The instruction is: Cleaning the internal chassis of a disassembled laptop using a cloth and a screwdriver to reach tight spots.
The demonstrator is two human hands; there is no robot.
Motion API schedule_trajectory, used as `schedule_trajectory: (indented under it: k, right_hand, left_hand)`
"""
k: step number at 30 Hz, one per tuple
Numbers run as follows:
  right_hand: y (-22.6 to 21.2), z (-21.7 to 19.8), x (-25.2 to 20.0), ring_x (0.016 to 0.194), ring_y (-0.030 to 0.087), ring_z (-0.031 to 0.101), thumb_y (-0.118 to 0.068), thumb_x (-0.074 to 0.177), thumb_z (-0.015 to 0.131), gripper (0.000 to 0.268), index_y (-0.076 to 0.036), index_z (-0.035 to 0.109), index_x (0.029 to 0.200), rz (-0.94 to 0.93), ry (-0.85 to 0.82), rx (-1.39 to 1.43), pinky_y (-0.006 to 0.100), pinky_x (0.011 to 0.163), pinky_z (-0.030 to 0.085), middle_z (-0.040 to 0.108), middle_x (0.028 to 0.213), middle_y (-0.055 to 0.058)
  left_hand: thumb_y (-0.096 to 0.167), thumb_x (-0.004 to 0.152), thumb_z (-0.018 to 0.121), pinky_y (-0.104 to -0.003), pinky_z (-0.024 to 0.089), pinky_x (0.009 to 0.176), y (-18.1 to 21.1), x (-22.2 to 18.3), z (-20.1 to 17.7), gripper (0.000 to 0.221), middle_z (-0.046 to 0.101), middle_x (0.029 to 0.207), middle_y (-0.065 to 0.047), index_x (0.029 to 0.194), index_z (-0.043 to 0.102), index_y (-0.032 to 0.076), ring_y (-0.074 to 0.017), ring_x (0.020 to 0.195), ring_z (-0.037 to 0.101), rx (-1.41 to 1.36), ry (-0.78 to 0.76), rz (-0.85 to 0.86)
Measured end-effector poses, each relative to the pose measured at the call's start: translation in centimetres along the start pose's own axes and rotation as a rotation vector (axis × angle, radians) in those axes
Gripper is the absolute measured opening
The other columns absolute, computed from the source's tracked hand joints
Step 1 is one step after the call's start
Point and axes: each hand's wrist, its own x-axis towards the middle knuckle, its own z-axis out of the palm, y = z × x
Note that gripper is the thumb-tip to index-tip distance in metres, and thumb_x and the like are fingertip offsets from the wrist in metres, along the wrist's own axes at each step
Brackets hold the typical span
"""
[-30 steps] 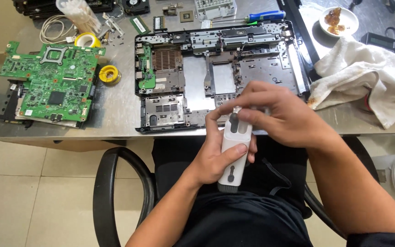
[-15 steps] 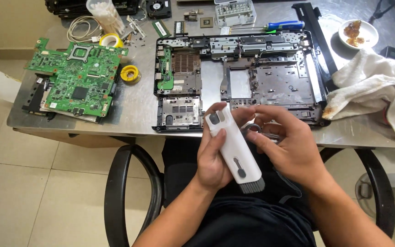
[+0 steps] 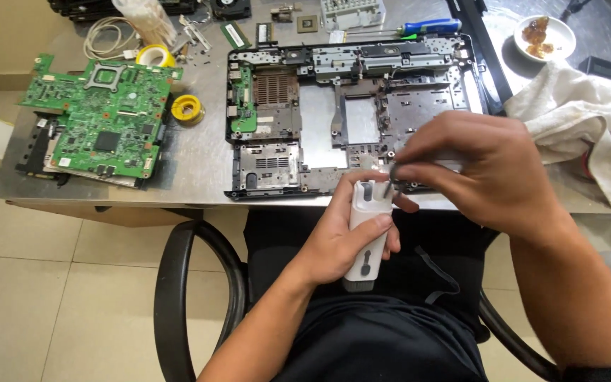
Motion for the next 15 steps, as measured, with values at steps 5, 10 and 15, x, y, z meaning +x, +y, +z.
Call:
schedule_trajectory:
  k: [5, 10, 15]
  right_hand:
    - [-0.5, 0.3, 2.1, 0.076, 0.016, 0.073, -0.011, 0.084, 0.084, 0.013, -0.007, 0.074, 0.091, -0.163, -0.13, -0.057, 0.026, 0.069, 0.059, 0.074, 0.085, 0.005]
    - [-0.2, 1.4, 2.3, 0.074, 0.017, 0.072, -0.012, 0.086, 0.084, 0.012, -0.007, 0.075, 0.092, -0.182, -0.138, -0.077, 0.027, 0.065, 0.06, 0.075, 0.084, 0.006]
    - [-0.1, 2.2, 1.2, 0.09, 0.02, 0.066, -0.016, 0.089, 0.079, 0.009, -0.01, 0.079, 0.096, -0.127, -0.114, -0.001, 0.031, 0.08, 0.053, 0.062, 0.102, 0.008]
  left_hand:
    - [0.015, 0.104, 0.057, -0.035, 0.058, 0.068, -0.4, 0.0, -0.5, 0.045, 0.062, 0.118, -0.023, 0.138, 0.027, 0.011, -0.0213, 0.077, 0.064, 0.011, -0.026, -0.026]
    - [0.02, 0.104, 0.056, -0.033, 0.057, 0.066, 0.0, 0.1, -0.6, 0.044, 0.063, 0.113, -0.021, 0.136, 0.028, 0.01, -0.0195, 0.075, 0.063, 0.078, -0.02, -0.012]
    - [0.016, 0.104, 0.057, -0.03, 0.05, 0.065, -0.1, 0.2, -1.0, 0.048, 0.055, 0.079, -0.013, 0.141, 0.027, 0.013, -0.0208, 0.069, 0.06, 0.048, 0.007, 0.036]
